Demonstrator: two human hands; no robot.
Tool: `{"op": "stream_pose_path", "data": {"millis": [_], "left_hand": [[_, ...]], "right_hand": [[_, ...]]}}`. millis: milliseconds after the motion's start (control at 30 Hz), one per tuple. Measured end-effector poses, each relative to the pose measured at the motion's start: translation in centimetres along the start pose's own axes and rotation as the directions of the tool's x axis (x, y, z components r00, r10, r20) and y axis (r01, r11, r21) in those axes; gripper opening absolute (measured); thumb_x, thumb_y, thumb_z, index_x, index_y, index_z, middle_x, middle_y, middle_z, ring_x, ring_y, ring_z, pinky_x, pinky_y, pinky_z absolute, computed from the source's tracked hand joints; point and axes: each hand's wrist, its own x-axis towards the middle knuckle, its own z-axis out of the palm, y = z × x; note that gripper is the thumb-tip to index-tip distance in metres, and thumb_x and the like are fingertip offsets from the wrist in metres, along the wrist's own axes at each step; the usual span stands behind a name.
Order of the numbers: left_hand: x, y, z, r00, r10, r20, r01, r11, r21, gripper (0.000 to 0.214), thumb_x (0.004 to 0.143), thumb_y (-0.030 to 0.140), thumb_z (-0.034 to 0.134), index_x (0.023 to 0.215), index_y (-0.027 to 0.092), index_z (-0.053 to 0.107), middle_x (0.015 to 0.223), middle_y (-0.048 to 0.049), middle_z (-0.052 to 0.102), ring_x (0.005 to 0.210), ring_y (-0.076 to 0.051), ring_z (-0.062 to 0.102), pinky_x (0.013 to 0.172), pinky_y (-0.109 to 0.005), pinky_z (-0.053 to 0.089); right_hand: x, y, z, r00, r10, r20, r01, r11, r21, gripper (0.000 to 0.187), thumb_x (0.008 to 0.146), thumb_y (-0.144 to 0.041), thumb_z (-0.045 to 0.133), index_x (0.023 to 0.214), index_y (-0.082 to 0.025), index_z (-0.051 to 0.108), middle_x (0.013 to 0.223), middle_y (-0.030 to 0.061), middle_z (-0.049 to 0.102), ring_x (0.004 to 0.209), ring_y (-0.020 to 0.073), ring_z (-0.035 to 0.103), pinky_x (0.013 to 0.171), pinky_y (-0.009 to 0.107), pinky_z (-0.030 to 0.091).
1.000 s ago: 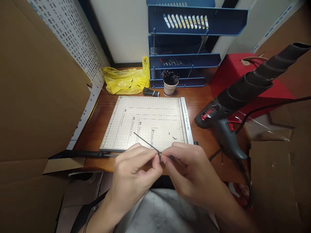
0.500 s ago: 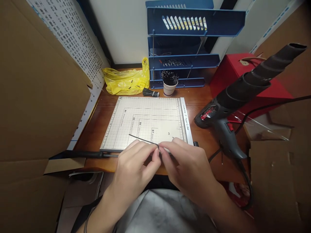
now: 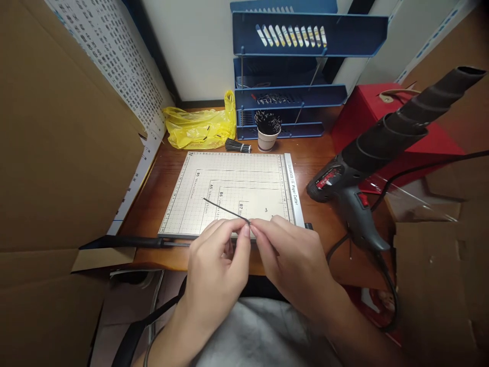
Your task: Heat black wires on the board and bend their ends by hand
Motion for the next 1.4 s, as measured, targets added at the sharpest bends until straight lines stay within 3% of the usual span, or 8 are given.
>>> {"op": "stream_pose_path", "data": {"millis": [200,367,500,667,900,1000,1167,1400], "left_hand": [[0.6,0.0,0.1,0.973,0.232,-0.023,-0.223,0.956,0.191,0.016,0.092,0.011,0.061,0.078,0.018,0.067,0.067,0.0003,0.065,0.064,-0.014,0.055,0.064,-0.030,0.045],[1.1,-0.5,-0.4,0.955,0.291,0.060,-0.297,0.936,0.191,0.018,0.091,0.009,0.060,0.077,0.016,0.069,0.069,-0.0012,0.066,0.066,-0.015,0.053,0.065,-0.030,0.045],[0.9,-0.7,-0.6,0.968,0.236,0.089,-0.246,0.960,0.135,0.014,0.092,0.010,0.061,0.084,0.016,0.070,0.071,-0.0007,0.067,0.068,-0.014,0.056,0.065,-0.028,0.046],[0.2,-0.7,0.2,0.984,0.174,-0.033,-0.171,0.983,0.063,0.015,0.094,0.015,0.067,0.108,0.015,0.072,0.090,-0.0044,0.075,0.072,-0.014,0.063,0.068,-0.028,0.051],[-0.2,-0.6,1.0,1.000,0.002,0.029,0.002,0.992,-0.124,0.012,0.096,0.014,0.065,0.091,0.019,0.075,0.076,0.0019,0.071,0.062,-0.009,0.058,0.058,-0.022,0.046],[-0.1,-0.9,1.2,0.995,0.103,-0.018,-0.104,0.992,-0.069,0.012,0.095,0.008,0.064,0.090,0.016,0.072,0.072,0.0016,0.067,0.063,-0.009,0.054,0.060,-0.023,0.045],[0.2,-1.5,1.3,0.942,0.335,-0.029,-0.333,0.941,0.055,0.011,0.090,0.002,0.067,0.088,0.013,0.069,0.071,-0.0015,0.065,0.066,-0.012,0.051,0.064,-0.027,0.044],[-0.1,-1.9,0.6,0.896,0.442,0.029,-0.441,0.881,0.171,0.015,0.087,0.000,0.070,0.089,0.014,0.066,0.074,-0.0041,0.069,0.067,-0.015,0.047,0.063,-0.031,0.041]], "right_hand": [[-0.5,0.3,0.2,0.997,0.073,0.005,-0.073,0.996,0.059,0.028,0.100,-0.014,0.049,0.084,-0.018,0.072,0.065,-0.0006,0.062,0.055,0.0121,0.051,0.055,0.029,0.030],[-0.8,0.5,0.0,0.991,0.121,0.052,-0.126,0.985,0.115,0.028,0.100,-0.014,0.048,0.086,-0.018,0.071,0.071,0.0013,0.067,0.061,0.0125,0.058,0.059,0.027,0.035],[-0.6,0.6,-0.2,0.982,0.163,0.091,-0.177,0.970,0.166,0.026,0.101,-0.015,0.049,0.087,-0.018,0.071,0.074,0.0021,0.071,0.066,0.0132,0.063,0.062,0.026,0.038],[-0.6,0.6,-0.1,0.981,0.192,0.033,-0.195,0.970,0.145,0.025,0.102,-0.017,0.052,0.084,-0.018,0.069,0.073,0.0010,0.071,0.063,0.0130,0.063,0.061,0.026,0.038],[-0.9,0.4,-0.3,0.981,0.173,0.084,-0.184,0.972,0.145,0.028,0.103,-0.017,0.048,0.087,-0.018,0.070,0.073,0.0009,0.069,0.063,0.0132,0.062,0.059,0.026,0.037],[-0.9,0.5,-0.4,0.976,0.185,0.113,-0.203,0.964,0.171,0.030,0.104,-0.018,0.046,0.084,-0.018,0.068,0.072,0.0008,0.067,0.062,0.0127,0.060,0.059,0.027,0.036],[-1.1,0.7,-0.4,0.967,0.197,0.163,-0.234,0.941,0.246,0.027,0.103,-0.020,0.048,0.083,-0.018,0.066,0.069,-0.0007,0.061,0.059,0.0115,0.053,0.058,0.027,0.033],[-1.5,1.0,-0.1,0.962,0.209,0.175,-0.253,0.926,0.281,0.027,0.101,-0.019,0.048,0.080,-0.018,0.065,0.064,-0.0028,0.050,0.057,0.0107,0.043,0.056,0.029,0.028]]}}
